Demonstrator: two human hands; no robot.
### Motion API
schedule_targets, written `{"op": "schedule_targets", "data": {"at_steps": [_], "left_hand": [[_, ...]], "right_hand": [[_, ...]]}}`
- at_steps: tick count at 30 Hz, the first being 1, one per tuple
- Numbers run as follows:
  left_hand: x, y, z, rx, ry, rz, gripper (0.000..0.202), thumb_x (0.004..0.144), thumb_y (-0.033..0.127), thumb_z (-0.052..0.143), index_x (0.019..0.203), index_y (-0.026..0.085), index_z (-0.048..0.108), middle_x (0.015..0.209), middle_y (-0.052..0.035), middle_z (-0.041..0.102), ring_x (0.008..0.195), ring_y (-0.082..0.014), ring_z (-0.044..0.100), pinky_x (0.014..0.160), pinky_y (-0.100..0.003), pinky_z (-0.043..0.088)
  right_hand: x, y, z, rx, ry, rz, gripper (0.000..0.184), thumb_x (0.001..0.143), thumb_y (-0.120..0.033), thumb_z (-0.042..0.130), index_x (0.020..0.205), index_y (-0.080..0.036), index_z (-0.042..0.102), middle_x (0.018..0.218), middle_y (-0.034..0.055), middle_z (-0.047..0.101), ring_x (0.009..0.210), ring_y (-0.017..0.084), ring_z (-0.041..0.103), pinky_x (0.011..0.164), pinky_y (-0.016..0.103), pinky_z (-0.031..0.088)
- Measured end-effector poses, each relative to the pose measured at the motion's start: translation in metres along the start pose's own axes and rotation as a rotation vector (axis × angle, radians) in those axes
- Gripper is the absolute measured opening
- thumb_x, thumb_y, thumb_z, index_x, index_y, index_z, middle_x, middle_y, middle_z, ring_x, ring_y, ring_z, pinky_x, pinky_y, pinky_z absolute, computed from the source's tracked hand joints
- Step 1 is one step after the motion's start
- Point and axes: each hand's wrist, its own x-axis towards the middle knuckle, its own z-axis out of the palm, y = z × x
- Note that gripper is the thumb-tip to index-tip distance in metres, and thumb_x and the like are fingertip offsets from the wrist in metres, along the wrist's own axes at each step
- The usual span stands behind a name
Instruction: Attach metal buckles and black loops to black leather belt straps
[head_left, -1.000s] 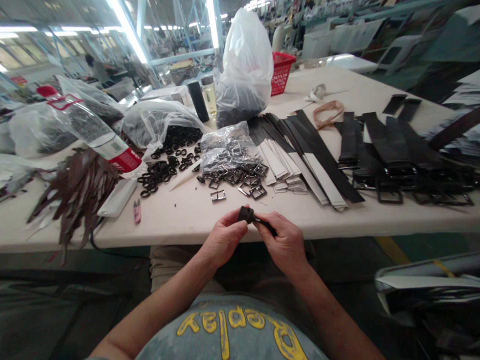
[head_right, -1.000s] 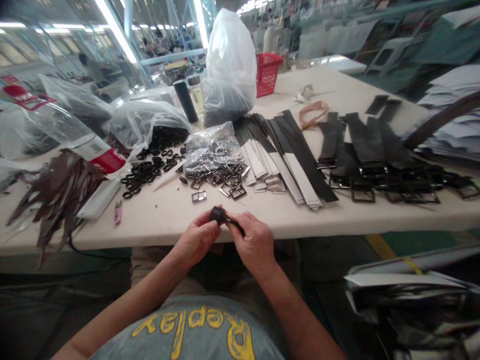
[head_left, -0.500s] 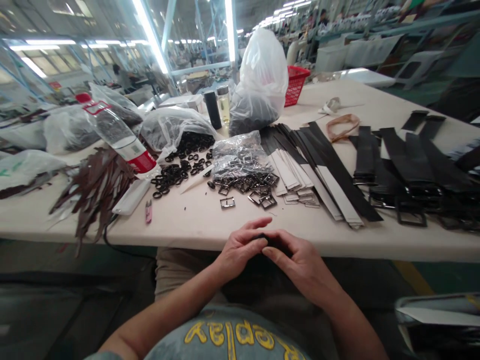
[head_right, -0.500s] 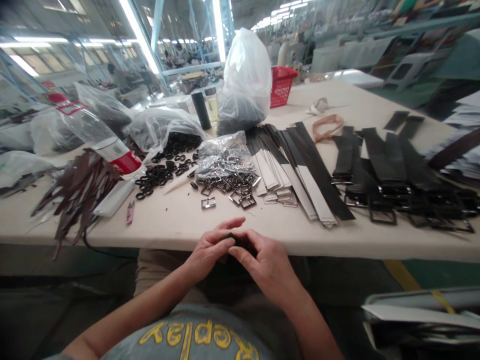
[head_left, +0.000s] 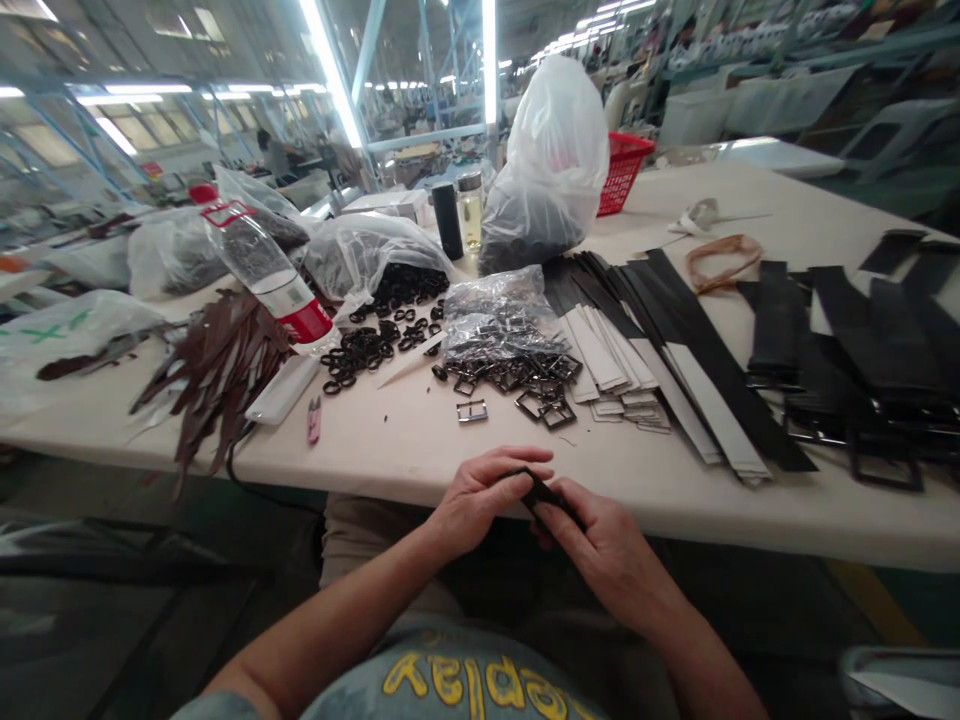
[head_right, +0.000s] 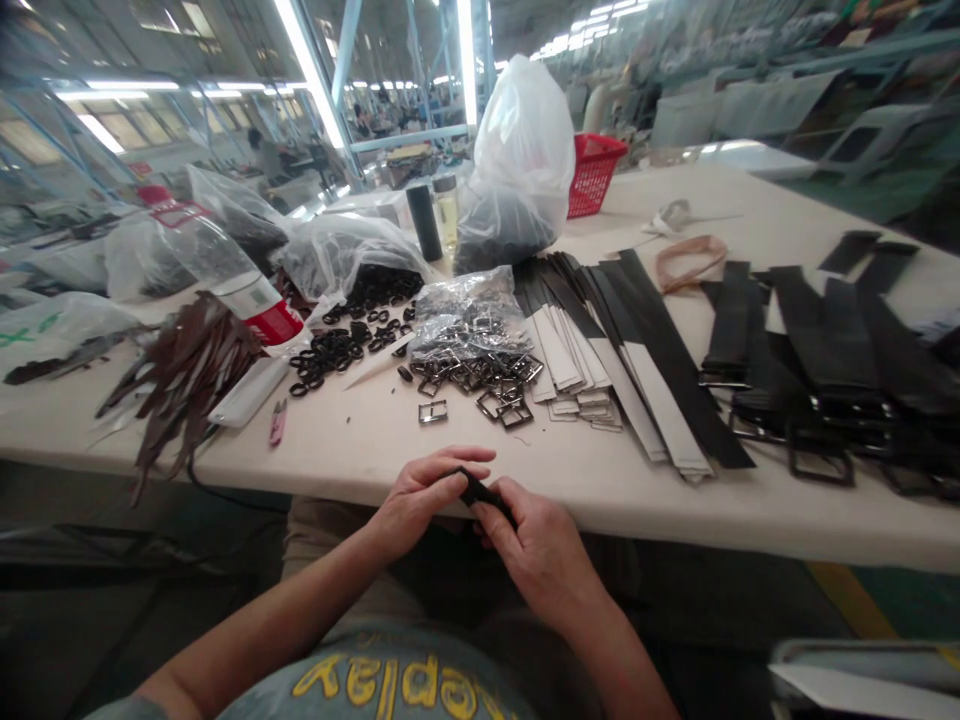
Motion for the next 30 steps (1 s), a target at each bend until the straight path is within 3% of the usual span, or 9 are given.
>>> {"op": "schedule_targets", "data": {"at_steps": [5,10,14,21,26,30], "left_hand": [[0.015,0.008,-0.021,0.232,0.046,0.072,0.021,0.089,0.033,0.062,0.094,0.023,0.080,0.113,-0.0097,0.073,0.111,-0.0257,0.062,0.101,-0.035,0.044],[0.046,0.004,-0.067,0.693,0.222,0.232,0.029,0.071,0.021,0.080,0.099,0.028,0.078,0.118,-0.0083,0.071,0.116,-0.0291,0.056,0.112,-0.040,0.032],[0.062,-0.006,-0.088,0.965,0.145,0.256,0.015,0.078,0.020,0.072,0.090,0.027,0.079,0.106,-0.0097,0.073,0.101,-0.0286,0.061,0.101,-0.039,0.040],[0.070,-0.003,-0.088,1.140,0.232,0.332,0.018,0.087,0.024,0.060,0.092,0.023,0.077,0.090,-0.0097,0.072,0.081,-0.0232,0.064,0.083,-0.031,0.046],[0.061,0.010,-0.074,0.926,0.245,0.293,0.016,0.085,0.027,0.063,0.080,0.021,0.077,0.071,-0.0038,0.067,0.068,-0.0181,0.059,0.071,-0.027,0.043],[0.041,0.021,-0.047,0.685,0.108,0.218,0.018,0.085,0.032,0.065,0.079,0.019,0.076,0.070,-0.0020,0.066,0.067,-0.0161,0.058,0.066,-0.026,0.043]], "right_hand": [[0.001,0.003,0.002,0.003,0.006,0.064,0.030,0.096,-0.045,0.045,0.081,-0.022,0.055,0.067,-0.0016,0.068,0.058,0.016,0.065,0.057,0.026,0.046],[0.001,0.009,0.001,0.029,0.070,0.082,0.030,0.097,-0.048,0.044,0.085,-0.022,0.055,0.068,-0.0018,0.069,0.055,0.015,0.065,0.055,0.026,0.046],[0.003,0.009,0.001,0.094,0.089,0.089,0.030,0.096,-0.049,0.044,0.089,-0.022,0.057,0.070,-0.0023,0.069,0.056,0.014,0.064,0.057,0.025,0.048],[0.004,0.012,0.002,0.182,0.104,0.074,0.030,0.097,-0.046,0.044,0.092,-0.020,0.060,0.084,0.0010,0.072,0.065,0.015,0.068,0.064,0.026,0.050],[0.004,0.021,0.001,0.183,0.243,0.118,0.028,0.095,-0.041,0.046,0.098,-0.019,0.063,0.087,0.0036,0.073,0.065,0.017,0.068,0.064,0.027,0.051],[0.007,0.021,0.000,0.174,0.307,0.129,0.024,0.092,-0.036,0.048,0.098,-0.019,0.064,0.085,0.0034,0.073,0.067,0.017,0.068,0.065,0.027,0.050]]}}
